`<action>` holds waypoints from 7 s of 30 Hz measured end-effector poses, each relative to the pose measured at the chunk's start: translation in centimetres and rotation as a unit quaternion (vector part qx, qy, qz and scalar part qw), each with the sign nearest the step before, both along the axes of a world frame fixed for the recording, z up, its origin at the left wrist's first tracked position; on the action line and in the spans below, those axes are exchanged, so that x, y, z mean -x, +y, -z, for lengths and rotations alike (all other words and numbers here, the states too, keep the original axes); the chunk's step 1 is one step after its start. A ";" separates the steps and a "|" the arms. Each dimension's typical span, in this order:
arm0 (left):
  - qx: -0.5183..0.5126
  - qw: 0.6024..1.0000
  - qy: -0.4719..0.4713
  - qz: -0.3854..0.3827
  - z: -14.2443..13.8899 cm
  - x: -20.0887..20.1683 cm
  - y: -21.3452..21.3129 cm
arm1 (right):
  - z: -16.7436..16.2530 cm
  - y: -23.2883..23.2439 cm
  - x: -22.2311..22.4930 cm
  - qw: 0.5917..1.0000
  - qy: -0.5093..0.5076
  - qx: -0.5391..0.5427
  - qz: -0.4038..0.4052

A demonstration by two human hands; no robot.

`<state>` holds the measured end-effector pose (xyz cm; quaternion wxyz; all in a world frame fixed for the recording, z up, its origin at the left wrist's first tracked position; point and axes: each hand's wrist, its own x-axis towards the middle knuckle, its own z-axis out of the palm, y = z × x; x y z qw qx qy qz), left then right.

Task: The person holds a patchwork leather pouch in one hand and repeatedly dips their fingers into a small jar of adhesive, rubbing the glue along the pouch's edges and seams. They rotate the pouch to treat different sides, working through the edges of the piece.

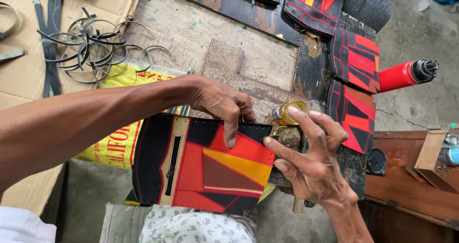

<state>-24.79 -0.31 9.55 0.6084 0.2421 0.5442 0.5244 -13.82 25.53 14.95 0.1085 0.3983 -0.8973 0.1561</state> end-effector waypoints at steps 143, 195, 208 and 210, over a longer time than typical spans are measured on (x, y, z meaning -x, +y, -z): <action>0.011 0.997 0.081 0.006 -0.9 -0.4 -0.3 | 0.5 0.6 0.1 0.990 -0.072 0.088 0.086; -0.091 0.724 -0.056 -0.682 8.4 -21.2 3.4 | 5.2 -5.6 -1.1 0.698 -0.308 0.632 0.135; -0.222 0.571 -0.152 -0.776 11.6 -22.0 1.9 | 6.2 3.5 3.8 0.938 -0.116 0.212 0.248; -0.212 0.563 -0.156 -0.783 11.7 -22.1 1.4 | 5.8 4.9 4.8 0.977 -0.039 -0.010 0.209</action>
